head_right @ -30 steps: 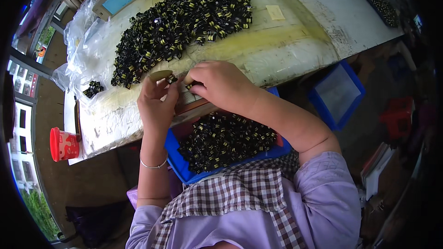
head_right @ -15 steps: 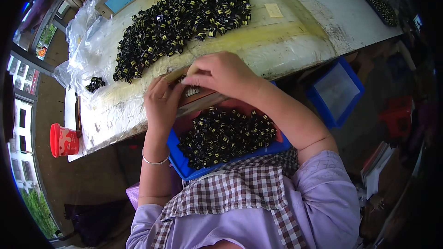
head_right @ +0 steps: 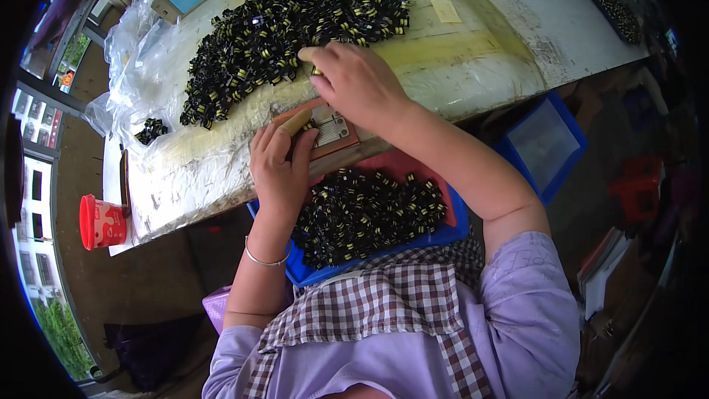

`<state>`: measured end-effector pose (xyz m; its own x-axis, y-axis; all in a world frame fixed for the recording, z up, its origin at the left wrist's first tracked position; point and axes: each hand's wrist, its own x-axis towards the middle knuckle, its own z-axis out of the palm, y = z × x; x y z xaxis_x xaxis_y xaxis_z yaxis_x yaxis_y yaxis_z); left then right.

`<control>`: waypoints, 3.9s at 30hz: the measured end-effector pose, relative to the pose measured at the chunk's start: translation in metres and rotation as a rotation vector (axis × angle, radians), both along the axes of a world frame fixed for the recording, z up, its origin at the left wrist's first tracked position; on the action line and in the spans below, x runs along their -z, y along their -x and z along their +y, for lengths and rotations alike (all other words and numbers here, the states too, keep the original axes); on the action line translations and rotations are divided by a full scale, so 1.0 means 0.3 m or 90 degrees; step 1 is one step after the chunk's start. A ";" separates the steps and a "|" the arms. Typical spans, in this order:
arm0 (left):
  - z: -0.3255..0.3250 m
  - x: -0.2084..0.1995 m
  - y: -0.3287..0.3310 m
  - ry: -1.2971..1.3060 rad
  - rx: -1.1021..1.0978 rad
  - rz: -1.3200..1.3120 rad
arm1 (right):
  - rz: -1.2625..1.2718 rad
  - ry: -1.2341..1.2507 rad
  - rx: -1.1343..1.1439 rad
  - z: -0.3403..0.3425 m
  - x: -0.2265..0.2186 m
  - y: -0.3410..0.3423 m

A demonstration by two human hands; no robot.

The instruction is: Manually inserting small electronic components into a red jig for assembly or testing on a production floor.

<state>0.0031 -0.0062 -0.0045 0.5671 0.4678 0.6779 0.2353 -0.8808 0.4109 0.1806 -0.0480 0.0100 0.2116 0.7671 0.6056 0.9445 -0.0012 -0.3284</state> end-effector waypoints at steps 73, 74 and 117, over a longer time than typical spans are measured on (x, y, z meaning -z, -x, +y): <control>0.102 -0.044 0.014 -0.063 -0.146 0.061 | 0.150 0.047 -0.235 -0.103 -0.034 0.075; 0.097 -0.045 0.001 -0.063 -0.147 0.059 | 0.148 0.047 -0.236 -0.101 -0.041 0.071; 0.054 -0.051 0.025 0.146 0.075 0.057 | 0.250 0.064 -0.087 -0.077 -0.106 0.023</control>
